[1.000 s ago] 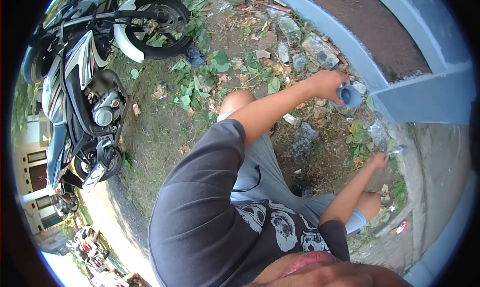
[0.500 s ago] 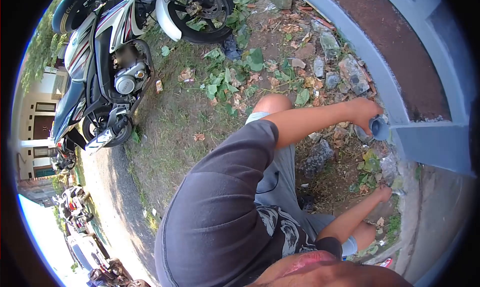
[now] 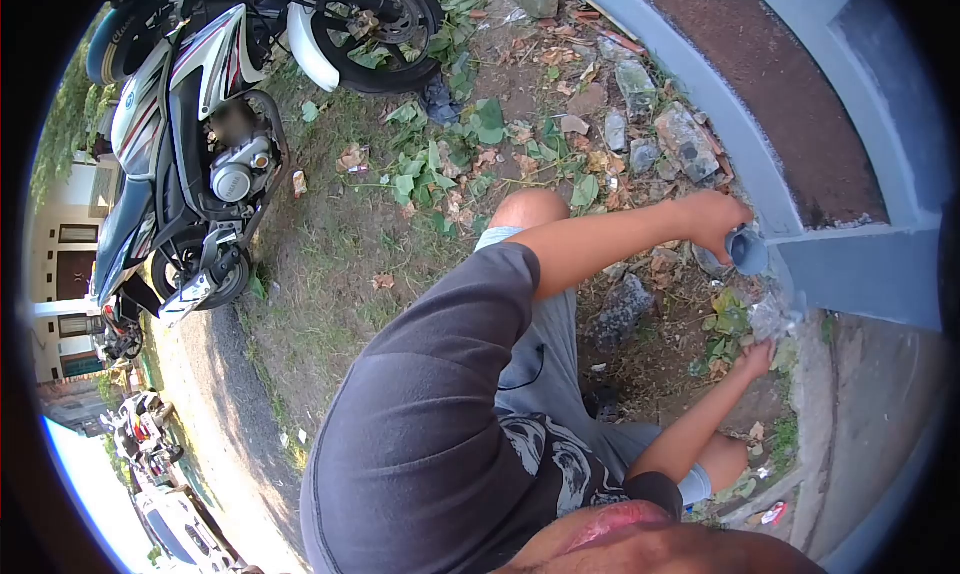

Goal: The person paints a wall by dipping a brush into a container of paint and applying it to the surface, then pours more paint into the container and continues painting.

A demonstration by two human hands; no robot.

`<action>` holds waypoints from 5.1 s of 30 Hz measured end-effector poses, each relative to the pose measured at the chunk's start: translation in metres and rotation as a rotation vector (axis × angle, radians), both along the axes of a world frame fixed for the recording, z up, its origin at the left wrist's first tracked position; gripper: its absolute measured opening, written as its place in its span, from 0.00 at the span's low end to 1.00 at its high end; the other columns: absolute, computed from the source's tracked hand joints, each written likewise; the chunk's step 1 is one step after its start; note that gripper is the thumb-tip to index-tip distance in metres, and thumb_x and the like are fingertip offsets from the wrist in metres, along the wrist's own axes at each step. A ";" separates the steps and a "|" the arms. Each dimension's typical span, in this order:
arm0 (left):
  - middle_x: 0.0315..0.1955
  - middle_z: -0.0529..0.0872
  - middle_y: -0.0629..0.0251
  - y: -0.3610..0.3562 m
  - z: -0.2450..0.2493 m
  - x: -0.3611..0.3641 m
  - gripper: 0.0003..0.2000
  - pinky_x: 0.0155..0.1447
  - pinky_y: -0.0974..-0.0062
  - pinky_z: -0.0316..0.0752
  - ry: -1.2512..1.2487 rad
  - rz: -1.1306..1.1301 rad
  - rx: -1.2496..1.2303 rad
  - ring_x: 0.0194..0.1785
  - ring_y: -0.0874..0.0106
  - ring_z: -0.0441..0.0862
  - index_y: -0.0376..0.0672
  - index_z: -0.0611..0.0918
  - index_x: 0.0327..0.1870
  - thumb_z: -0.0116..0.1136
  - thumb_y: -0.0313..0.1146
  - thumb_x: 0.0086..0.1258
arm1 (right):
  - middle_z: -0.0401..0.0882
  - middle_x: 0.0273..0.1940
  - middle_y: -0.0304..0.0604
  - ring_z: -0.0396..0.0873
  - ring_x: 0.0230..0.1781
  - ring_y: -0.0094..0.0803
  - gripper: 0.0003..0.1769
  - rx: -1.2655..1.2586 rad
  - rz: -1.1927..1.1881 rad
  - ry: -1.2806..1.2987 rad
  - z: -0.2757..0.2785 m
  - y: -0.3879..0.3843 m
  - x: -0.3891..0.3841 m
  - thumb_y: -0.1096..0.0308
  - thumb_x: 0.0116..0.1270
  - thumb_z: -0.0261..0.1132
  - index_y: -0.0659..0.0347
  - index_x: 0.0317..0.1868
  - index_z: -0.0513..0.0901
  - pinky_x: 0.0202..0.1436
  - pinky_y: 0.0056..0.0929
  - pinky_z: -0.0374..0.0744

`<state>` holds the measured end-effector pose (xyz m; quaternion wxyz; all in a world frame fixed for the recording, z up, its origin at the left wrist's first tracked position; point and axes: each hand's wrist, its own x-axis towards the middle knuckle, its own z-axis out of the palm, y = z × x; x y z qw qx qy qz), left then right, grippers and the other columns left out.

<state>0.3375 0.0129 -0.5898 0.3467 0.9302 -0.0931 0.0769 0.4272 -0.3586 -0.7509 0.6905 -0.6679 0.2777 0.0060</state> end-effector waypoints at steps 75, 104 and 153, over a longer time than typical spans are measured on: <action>0.50 0.86 0.43 -0.007 -0.003 0.025 0.36 0.56 0.57 0.81 0.158 -0.008 -0.072 0.54 0.48 0.86 0.31 0.80 0.57 0.83 0.43 0.48 | 0.80 0.35 0.37 0.68 0.21 0.17 0.24 -0.045 -0.212 -0.539 0.166 0.013 -0.043 0.61 0.83 0.56 0.63 0.72 0.68 0.18 0.21 0.68; 0.46 0.88 0.44 -0.003 -0.004 0.028 0.31 0.50 0.58 0.82 0.191 -0.016 -0.030 0.48 0.51 0.88 0.31 0.82 0.51 0.83 0.39 0.48 | 0.74 0.25 0.37 0.70 0.26 0.22 0.17 -0.293 -0.233 -0.414 0.173 0.003 -0.002 0.57 0.80 0.60 0.65 0.52 0.79 0.31 0.30 0.69; 0.55 0.84 0.39 0.010 -0.014 0.019 0.41 0.59 0.58 0.80 0.118 -0.020 -0.014 0.58 0.49 0.85 0.26 0.79 0.60 0.83 0.44 0.48 | 0.72 0.38 0.50 0.74 0.35 0.46 0.14 -1.074 -0.142 -0.738 0.167 -0.053 -0.031 0.66 0.75 0.65 0.59 0.58 0.83 0.46 0.39 0.76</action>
